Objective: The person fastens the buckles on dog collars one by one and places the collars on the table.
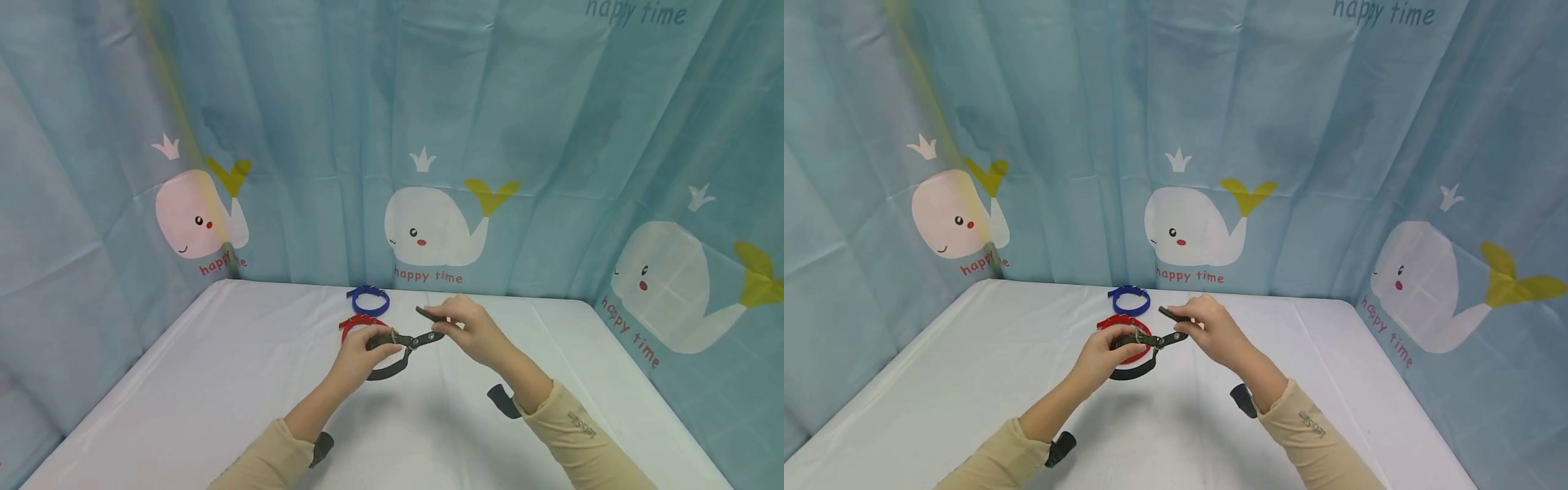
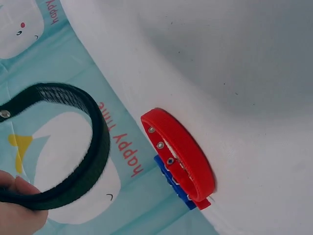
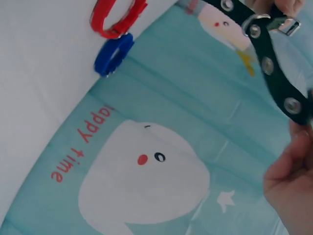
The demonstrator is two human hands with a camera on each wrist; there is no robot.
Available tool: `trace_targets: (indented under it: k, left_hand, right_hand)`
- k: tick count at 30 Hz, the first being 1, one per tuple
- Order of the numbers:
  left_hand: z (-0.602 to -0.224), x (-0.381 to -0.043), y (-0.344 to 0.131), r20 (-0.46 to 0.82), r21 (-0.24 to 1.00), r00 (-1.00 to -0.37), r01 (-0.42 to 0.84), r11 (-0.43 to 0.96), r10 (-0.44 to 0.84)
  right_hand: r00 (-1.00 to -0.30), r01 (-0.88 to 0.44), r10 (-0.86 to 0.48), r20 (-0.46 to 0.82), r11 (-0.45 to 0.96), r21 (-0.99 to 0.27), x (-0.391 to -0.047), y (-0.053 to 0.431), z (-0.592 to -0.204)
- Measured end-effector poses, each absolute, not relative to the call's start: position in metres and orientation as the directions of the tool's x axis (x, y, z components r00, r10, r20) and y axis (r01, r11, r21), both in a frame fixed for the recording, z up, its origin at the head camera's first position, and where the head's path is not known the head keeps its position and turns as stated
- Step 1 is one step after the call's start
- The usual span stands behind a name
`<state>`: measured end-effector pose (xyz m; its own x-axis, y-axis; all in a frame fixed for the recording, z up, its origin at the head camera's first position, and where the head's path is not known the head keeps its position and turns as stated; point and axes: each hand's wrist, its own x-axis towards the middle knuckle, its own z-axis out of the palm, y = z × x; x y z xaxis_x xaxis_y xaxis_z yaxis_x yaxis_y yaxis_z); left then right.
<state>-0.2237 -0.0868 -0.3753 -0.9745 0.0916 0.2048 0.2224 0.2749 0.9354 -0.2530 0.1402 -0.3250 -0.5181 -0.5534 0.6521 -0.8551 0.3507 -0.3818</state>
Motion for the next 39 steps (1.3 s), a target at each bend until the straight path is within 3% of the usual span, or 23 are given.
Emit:
trace_targets:
  k: [3,8,18,25,32,39]
  left_hand:
    - [-0.375,-0.223,-0.087,0.212,0.934,-0.973,0.229,0.275,0.092]
    - [-0.374,-0.221,-0.087,0.197,0.926,-0.977,0.214,0.311,0.086]
    - [-0.375,-0.219,-0.085,0.181,0.913,-0.976,0.213,0.349,0.121]
    - [-0.375,-0.218,-0.085,0.172,0.909,-0.971,0.221,0.353,0.163]
    - [-0.377,-0.218,-0.087,0.204,0.916,-0.968,0.24,0.321,0.143]
    - [-0.378,-0.219,-0.088,0.208,0.925,-0.971,0.235,0.298,0.12]
  right_hand:
    - [-0.47,-0.882,-0.659,0.588,0.381,-0.278,-0.251,0.14,-0.324]
    - [-0.479,-0.873,-0.746,0.463,0.462,-0.159,-0.248,0.134,-0.323]
    - [-0.417,-0.899,-0.74,0.528,0.42,-0.123,-0.249,0.125,-0.338]
    - [-0.423,-0.905,-0.725,0.543,0.316,-0.284,-0.254,0.125,-0.345]
    - [-0.531,-0.833,-0.71,0.462,0.337,-0.44,-0.255,0.12,-0.345]
    - [-0.578,-0.784,-0.709,0.403,0.348,-0.514,-0.255,0.115,-0.34]
